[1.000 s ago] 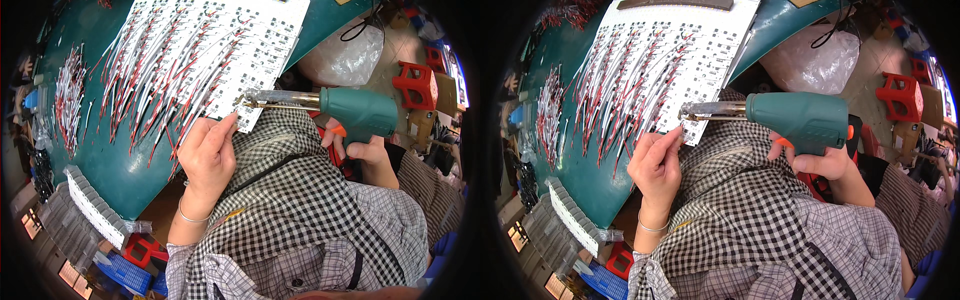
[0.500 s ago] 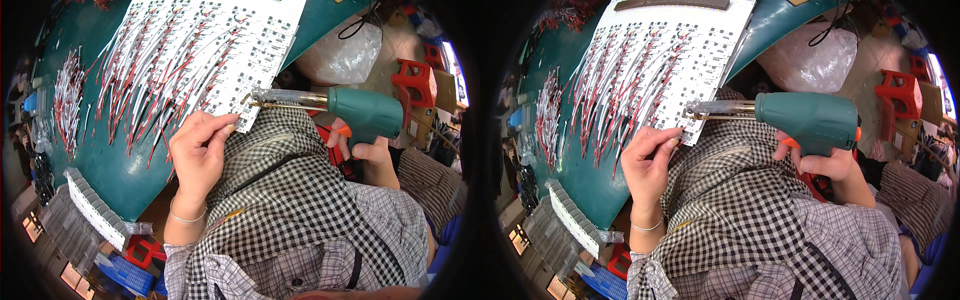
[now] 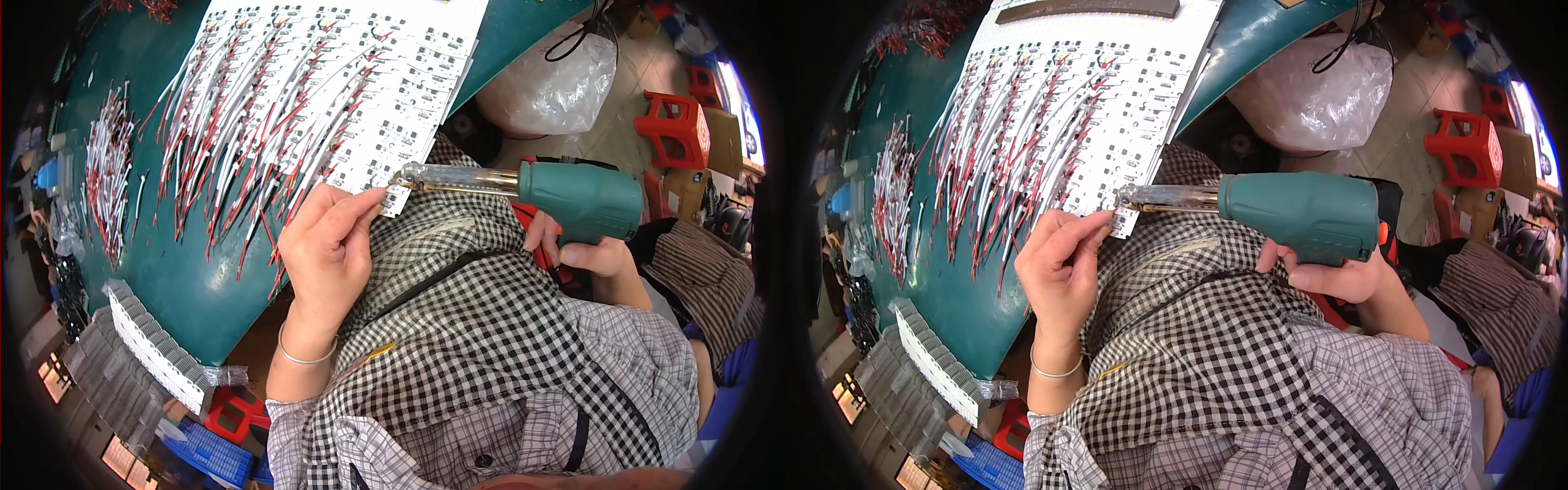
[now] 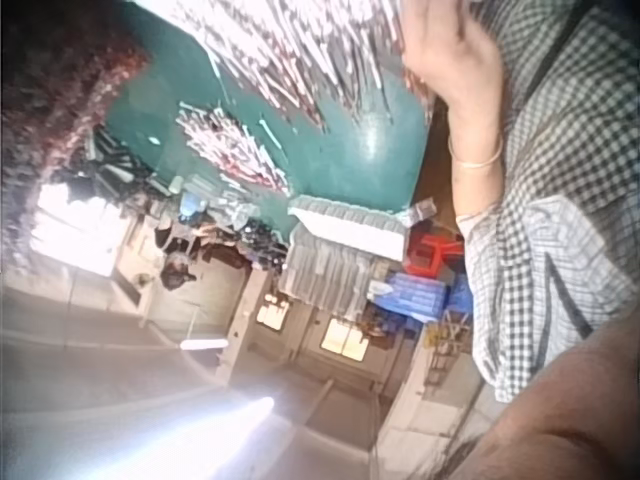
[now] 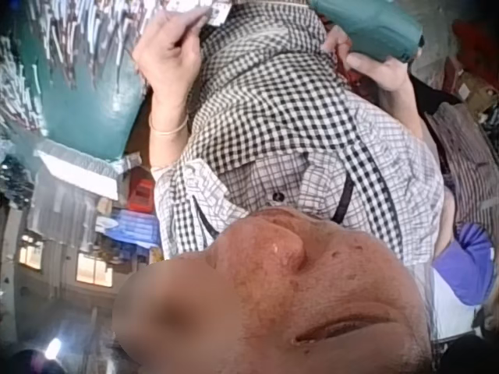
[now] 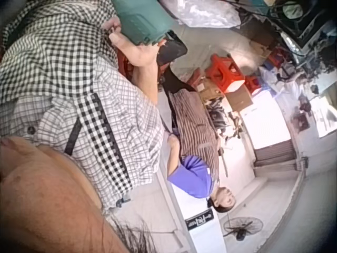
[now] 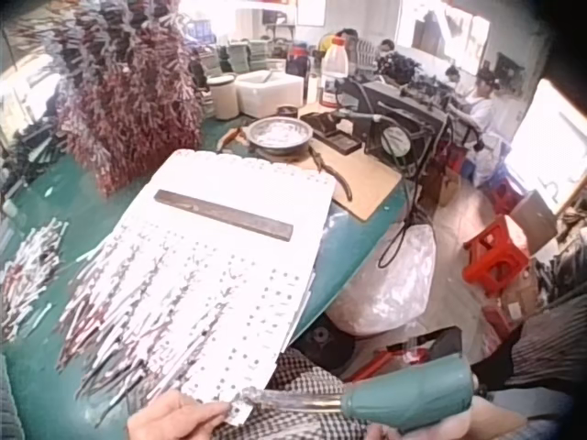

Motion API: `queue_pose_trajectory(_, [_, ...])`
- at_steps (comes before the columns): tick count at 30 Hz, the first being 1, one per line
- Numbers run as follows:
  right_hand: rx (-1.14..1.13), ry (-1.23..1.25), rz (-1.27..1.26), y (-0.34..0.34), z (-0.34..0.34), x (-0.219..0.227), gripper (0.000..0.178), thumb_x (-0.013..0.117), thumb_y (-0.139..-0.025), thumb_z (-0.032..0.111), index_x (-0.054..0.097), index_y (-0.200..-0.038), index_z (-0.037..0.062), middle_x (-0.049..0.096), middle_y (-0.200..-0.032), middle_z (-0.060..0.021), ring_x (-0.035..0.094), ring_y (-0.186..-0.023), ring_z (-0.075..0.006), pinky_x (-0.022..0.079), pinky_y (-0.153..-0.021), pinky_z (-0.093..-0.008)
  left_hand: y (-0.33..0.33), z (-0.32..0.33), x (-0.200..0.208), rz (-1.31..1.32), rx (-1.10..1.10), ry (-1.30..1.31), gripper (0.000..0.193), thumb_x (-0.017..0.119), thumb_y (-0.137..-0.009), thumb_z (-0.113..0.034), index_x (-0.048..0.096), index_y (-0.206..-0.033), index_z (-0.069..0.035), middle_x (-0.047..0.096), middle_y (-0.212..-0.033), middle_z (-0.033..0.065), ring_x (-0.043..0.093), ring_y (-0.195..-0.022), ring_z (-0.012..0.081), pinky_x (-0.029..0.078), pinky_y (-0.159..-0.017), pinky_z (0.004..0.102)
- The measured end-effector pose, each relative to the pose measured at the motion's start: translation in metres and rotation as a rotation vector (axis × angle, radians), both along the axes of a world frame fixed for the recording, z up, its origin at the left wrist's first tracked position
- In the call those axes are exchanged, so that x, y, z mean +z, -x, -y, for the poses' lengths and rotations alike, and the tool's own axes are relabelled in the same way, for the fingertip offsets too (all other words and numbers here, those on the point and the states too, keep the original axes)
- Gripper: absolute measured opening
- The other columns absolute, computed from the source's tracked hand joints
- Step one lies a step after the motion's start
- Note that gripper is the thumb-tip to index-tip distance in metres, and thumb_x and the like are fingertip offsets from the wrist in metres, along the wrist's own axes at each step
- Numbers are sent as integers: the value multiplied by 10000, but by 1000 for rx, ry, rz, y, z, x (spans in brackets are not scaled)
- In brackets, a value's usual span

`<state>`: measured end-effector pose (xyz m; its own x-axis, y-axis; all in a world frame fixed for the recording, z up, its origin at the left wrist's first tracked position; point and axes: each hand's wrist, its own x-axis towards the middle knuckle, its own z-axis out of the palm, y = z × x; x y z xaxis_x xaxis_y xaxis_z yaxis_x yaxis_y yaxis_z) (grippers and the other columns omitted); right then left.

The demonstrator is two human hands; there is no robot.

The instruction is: The person solders wires onto an LED board panel using a soldering gun, turns the panel over by hand, and solders additional wires onto the board.

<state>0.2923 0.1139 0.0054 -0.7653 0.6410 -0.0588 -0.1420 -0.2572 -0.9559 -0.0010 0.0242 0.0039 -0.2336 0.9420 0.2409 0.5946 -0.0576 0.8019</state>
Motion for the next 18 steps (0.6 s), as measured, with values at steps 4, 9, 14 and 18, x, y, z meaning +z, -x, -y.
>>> queue_pose_trajectory(4, [6, -31, 10, 8, -4, 0, 309, 678, -769, 42, 572, -1049, -35, 608, -814, -92, 642, -778, -196, 502, -659, -309, 0, -2, -4, -27, 5, -14, 216, 697, -729, 108, 724, -905, -14, 556, -670, 46, 498, -575, 113, 382, -512, 227])
queue_pose_trajectory(9, [68, -134, 21, 7, -8, -1, 341, 668, -768, 33, 566, -1085, -40, 627, -905, -125, 632, -756, -179, 488, -610, -276, 1, 0, -5, -75, 6, -24, 218, 696, -729, 107, 720, -910, -12, 559, -669, 52, 509, -573, 125, 392, -516, 231])
queue_pose_trajectory(14, [-80, 157, -34, 7, -3, 15, 444, 660, -767, 52, 537, -1178, -65, 640, -978, -180, 626, -721, -181, 471, -526, -245, -1, -3, -5, -124, -23, -87, 212, 693, -726, 106, 713, -901, -12, 563, -666, 64, 516, -572, 155, 401, -523, 246])
queue_pose_trajectory(18, [-135, 332, -160, 5, -11, 13, 516, 650, -774, 67, 491, -1243, -79, 598, -1137, -232, 643, -770, -229, 470, -497, -256, -8, -3, -4, -159, -11, -36, 156, 688, -762, 76, 702, -897, -1, 520, -663, 72, 472, -567, 165, 376, -514, 272])
